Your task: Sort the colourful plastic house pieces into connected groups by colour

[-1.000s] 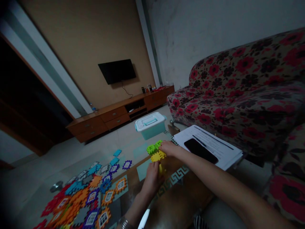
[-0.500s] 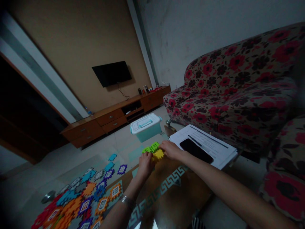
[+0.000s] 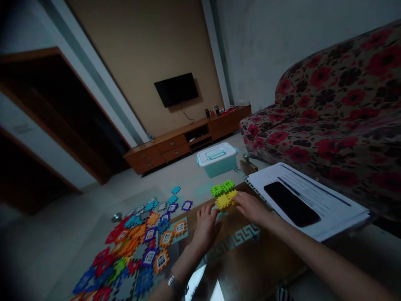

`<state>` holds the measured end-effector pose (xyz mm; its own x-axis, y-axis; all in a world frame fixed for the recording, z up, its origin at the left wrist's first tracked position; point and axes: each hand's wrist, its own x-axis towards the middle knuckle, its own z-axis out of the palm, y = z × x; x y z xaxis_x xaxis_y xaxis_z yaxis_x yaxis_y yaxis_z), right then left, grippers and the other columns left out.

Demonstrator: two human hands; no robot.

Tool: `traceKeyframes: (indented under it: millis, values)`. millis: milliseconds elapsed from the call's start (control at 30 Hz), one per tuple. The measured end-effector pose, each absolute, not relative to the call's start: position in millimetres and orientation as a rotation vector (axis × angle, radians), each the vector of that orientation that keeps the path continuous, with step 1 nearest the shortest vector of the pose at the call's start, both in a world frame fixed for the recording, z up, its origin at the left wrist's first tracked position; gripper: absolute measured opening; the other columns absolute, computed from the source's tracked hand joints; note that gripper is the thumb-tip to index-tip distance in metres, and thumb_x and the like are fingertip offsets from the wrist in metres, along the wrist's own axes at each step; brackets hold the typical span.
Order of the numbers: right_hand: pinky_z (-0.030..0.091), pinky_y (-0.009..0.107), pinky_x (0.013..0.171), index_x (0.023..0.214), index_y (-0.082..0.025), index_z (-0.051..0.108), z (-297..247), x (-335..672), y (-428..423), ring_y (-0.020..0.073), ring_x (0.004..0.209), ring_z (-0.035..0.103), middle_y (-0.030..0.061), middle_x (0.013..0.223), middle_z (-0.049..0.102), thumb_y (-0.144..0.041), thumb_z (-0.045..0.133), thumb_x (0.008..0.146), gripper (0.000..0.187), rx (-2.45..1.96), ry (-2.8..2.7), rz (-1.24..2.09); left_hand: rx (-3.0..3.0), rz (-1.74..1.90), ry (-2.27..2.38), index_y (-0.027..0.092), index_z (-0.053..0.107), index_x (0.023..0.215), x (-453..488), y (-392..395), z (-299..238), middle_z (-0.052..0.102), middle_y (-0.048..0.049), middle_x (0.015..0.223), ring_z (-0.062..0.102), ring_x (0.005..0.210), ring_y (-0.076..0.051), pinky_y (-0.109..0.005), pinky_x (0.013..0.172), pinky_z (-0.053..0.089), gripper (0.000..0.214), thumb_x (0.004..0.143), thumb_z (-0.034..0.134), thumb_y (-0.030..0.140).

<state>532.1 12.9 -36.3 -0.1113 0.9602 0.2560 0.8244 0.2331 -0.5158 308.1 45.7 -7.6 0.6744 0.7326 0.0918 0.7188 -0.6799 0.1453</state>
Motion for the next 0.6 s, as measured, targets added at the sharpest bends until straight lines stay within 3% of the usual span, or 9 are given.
traceKeyframes:
  millis: [333, 400, 600]
  values:
    - [0.047, 0.035, 0.088, 0.098, -0.020, 0.066, -31.3, 387.7, 39.6, 0.0238, 0.100, 0.058, 0.0091, 0.104, 0.064, -0.011, 0.057, 0.083, 0.020, -1.451, -2.327, 0.391, 2.407, 0.223, 1.732, 0.024, 0.060, 0.114, 143.3, 12.4, -22.7, 0.051, -0.0069, 0.136, 0.041, 0.129, -0.026, -0.042, 0.105, 0.032, 0.041, 0.077, 0.048, 0.009]
    - [0.049, 0.036, 0.086, 0.101, -0.020, 0.066, -19.3, 353.4, 61.5, 0.0227, 0.097, 0.059, 0.0091, 0.104, 0.064, -0.020, 0.057, 0.088, 0.016, -1.500, -2.333, 0.367, 2.367, 0.233, 1.813, 0.024, 0.060, 0.115, 123.5, 16.5, -21.4, 0.052, -0.0065, 0.135, 0.042, 0.129, -0.025, -0.041, 0.103, 0.033, 0.041, 0.078, 0.047, 0.009]
    - [0.053, 0.042, 0.087, 0.120, -0.020, 0.058, 1.8, 303.8, 110.5, 0.0208, 0.102, 0.059, 0.0088, 0.124, 0.058, -0.036, 0.055, 0.095, 0.030, -1.675, -2.245, 0.323, 2.454, 0.149, 1.916, 0.020, 0.058, 0.120, 120.3, 75.0, -8.8, 0.055, -0.0103, 0.133, 0.046, 0.126, -0.026, -0.041, 0.102, 0.035, 0.037, 0.085, 0.046, 0.014]
